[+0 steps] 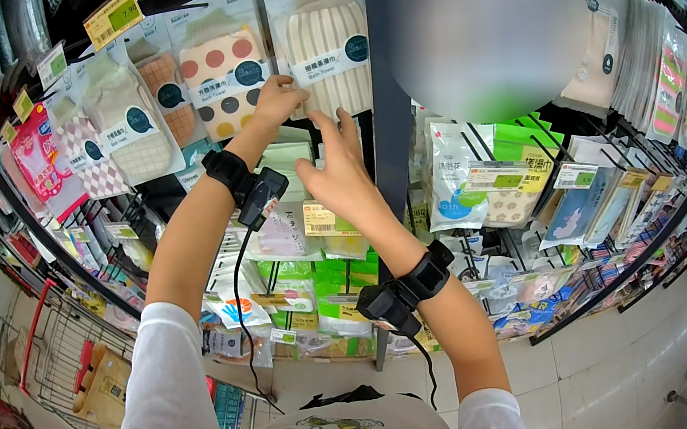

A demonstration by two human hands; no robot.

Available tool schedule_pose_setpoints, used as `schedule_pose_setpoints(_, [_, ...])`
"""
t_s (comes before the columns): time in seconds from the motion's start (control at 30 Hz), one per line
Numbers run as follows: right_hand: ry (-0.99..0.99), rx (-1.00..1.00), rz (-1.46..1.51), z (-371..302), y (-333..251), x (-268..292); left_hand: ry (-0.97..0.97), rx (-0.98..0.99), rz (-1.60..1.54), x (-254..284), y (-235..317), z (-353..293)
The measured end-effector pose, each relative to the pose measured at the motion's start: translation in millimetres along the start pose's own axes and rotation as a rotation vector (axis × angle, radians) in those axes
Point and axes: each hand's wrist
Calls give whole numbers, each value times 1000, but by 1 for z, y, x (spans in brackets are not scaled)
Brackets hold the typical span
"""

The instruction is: The person selects several bath towels and a package of gloves from supermarket shelves and places them into a shopping cart.

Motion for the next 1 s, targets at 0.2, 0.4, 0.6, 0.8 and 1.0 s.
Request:
schedule_pose_setpoints(0.2, [-7, 40, -80, -4, -4, 0, 41, -91, -70, 16, 22, -23])
schedule_pose_setpoints(0.4, [89, 158, -211, -4, -4, -2, 206, -140, -173, 62, 43, -52])
schedule_pose_setpoints(0.6, [228, 42, 158, 4, 13, -12, 252, -237, -221, 104, 78, -81])
schedule_pose_setpoints(0.8, [189, -165, 806, 1, -18, -11, 160, -131, -340, 138, 103, -118])
schedule_pose_setpoints(1.0, [249, 101, 893, -21, -75, -11, 195, -108, -483, 155, 116, -146])
Point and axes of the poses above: each hand's wrist, its own z-axis towards the middle knuckle, its own x-axis out of the back of the hand, y = z × x, and after that the axes turned 12 degrees about z, right-handed
